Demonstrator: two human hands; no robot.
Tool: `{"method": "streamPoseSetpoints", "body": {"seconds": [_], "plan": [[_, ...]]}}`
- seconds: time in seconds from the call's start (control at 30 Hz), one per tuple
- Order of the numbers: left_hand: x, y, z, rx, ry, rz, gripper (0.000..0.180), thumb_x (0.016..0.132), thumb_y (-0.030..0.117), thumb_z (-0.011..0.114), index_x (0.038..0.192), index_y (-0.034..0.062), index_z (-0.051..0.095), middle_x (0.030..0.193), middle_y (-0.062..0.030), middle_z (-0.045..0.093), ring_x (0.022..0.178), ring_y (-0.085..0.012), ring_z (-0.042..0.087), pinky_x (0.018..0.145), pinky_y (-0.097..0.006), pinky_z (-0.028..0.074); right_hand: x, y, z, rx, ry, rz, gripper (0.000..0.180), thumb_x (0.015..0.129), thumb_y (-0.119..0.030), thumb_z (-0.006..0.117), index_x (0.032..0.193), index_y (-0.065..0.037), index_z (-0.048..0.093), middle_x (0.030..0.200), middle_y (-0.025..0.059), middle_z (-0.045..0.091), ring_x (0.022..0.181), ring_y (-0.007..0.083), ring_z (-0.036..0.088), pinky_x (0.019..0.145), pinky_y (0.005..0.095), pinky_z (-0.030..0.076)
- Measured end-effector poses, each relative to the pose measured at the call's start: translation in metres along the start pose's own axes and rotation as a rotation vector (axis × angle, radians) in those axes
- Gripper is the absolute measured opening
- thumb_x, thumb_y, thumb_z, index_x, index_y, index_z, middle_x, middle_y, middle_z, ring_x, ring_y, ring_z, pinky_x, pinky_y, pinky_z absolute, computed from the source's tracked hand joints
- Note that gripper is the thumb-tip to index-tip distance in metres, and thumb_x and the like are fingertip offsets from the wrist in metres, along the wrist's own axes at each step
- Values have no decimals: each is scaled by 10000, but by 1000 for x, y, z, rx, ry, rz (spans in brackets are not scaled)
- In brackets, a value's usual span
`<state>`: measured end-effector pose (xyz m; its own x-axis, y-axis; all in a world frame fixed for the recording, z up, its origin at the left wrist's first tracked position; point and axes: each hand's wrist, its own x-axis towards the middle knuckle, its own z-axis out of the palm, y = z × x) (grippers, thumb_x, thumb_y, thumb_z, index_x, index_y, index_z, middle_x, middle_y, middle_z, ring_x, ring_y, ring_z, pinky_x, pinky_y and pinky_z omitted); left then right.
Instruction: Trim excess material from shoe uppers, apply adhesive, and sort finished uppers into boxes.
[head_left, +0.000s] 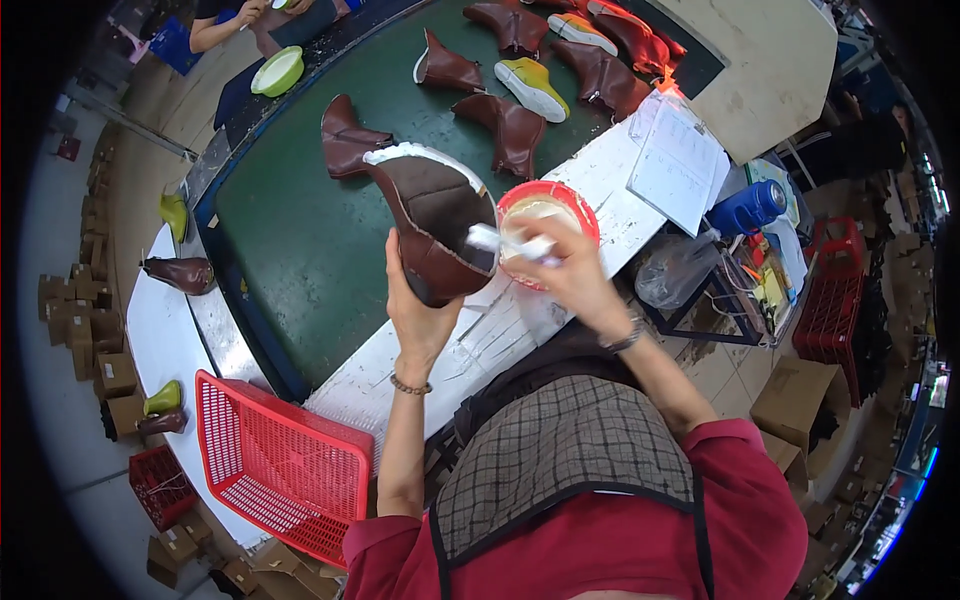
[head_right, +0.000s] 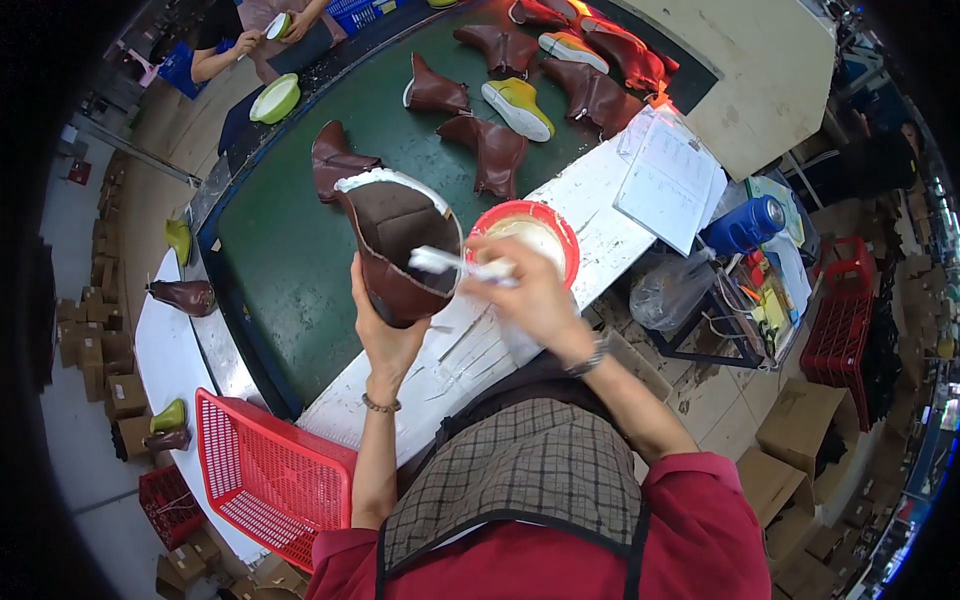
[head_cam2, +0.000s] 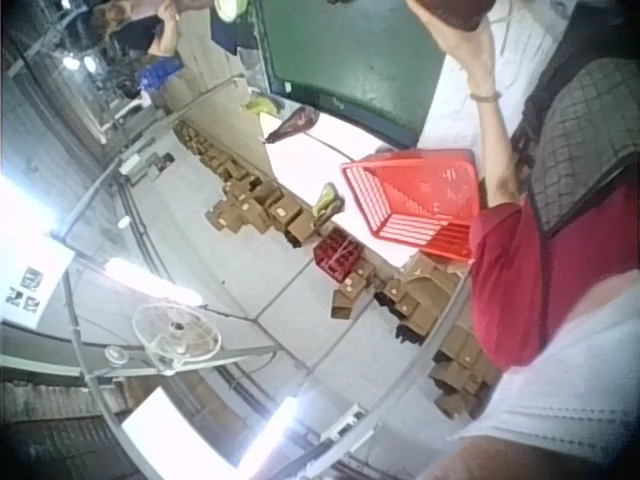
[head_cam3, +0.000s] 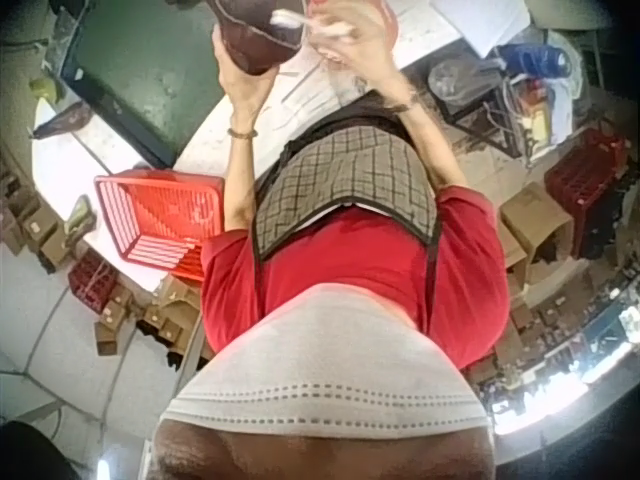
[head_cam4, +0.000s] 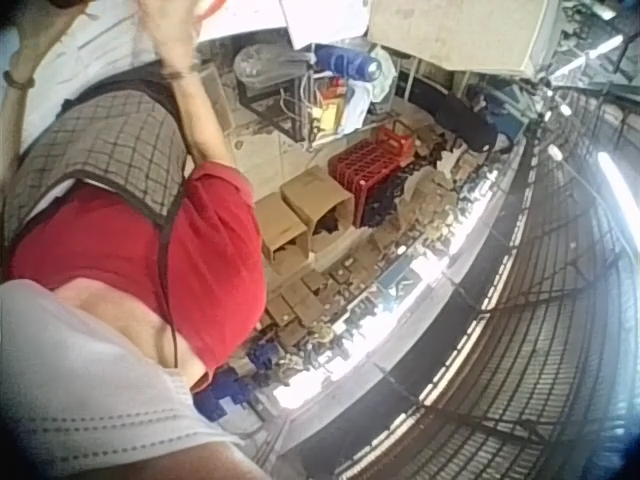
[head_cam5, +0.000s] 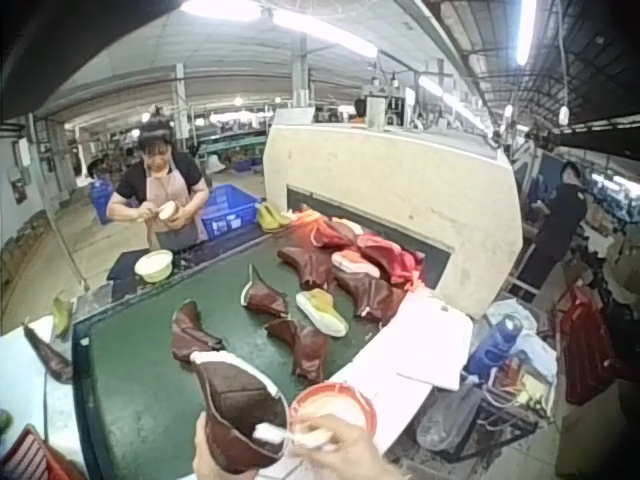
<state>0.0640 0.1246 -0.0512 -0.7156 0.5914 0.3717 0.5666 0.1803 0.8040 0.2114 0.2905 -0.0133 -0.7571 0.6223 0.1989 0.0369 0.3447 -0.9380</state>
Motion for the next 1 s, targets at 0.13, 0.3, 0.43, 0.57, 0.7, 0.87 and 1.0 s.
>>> {"method": "streamPoseSetpoints", "body": {"seconds": [0.13, 0.3, 0.43, 0.57, 0.7, 0.87, 1.0], "plan": [[4, -5, -15, -20, -124, 66, 1127, 613, 29, 894, 1543, 37, 256, 1379, -208, 543, 1199, -339, 610, 995, -392, 507, -12, 61, -64, -743, 81, 214, 457, 878, -312, 750, 1289, -141, 644, 1092, 118, 631, 777, 288, 645, 690, 392, 530], [8, 1, -25, -18, -198, 114, 1139, 597, 52, 920, 1529, 5, 266, 1410, -215, 516, 1239, -353, 579, 1026, -398, 483, -17, 61, -73, -634, 104, 109, 258, 906, -308, 718, 1088, -130, 760, 855, 89, 644, 666, 221, 622, 596, 328, 490], [11, 11, -28, 11, -257, 154, 1132, 584, 73, 929, 1514, -13, 288, 1434, -215, 493, 1280, -371, 539, 1055, -418, 454, -5, 18, -72, -191, 197, -112, 154, 886, -226, 737, 955, -99, 790, 780, 61, 655, 595, 176, 598, 548, 301, 452], [8, 27, -39, -106, -350, 160, 1094, 584, 59, 914, 1500, 4, 319, 1420, -210, 509, 1262, -380, 542, 1046, -429, 452, 13, 10, -84, -369, 176, -122, 136, 875, -208, 750, 931, -91, 791, 761, 62, 660, 589, 175, 602, 540, 302, 447], [7, 33, -47, -111, -450, 299, 1000, 585, 11, 878, 1455, 42, 386, 1384, -201, 541, 1204, -393, 564, 1020, -444, 451, 50, 6, -93, -458, 164, -167, 139, 850, -100, 770, 965, -22, 781, 768, 42, 663, 634, 85, 558, 555, 251, 416], [1, 24, -58, -117, -377, 255, 1028, 598, -14, 865, 1483, 23, 344, 1365, -213, 547, 1138, -351, 604, 987, -402, 472, 58, 0, -92, -316, 145, -309, 164, 809, -157, 814, 943, -67, 789, 817, 41, 697, 663, 140, 655, 583, 268, 494], [8, 30, -62, -113, -227, 300, 1076, 603, -26, 862, 1514, -15, 290, 1302, -172, 585, 995, -235, 633, 867, -331, 513, 27, -10, -84, -220, 39, -260, 145, 813, -44, 790, 951, -3, 772, 822, 60, 671, 724, 114, 621, 624, 249, 466]]}}
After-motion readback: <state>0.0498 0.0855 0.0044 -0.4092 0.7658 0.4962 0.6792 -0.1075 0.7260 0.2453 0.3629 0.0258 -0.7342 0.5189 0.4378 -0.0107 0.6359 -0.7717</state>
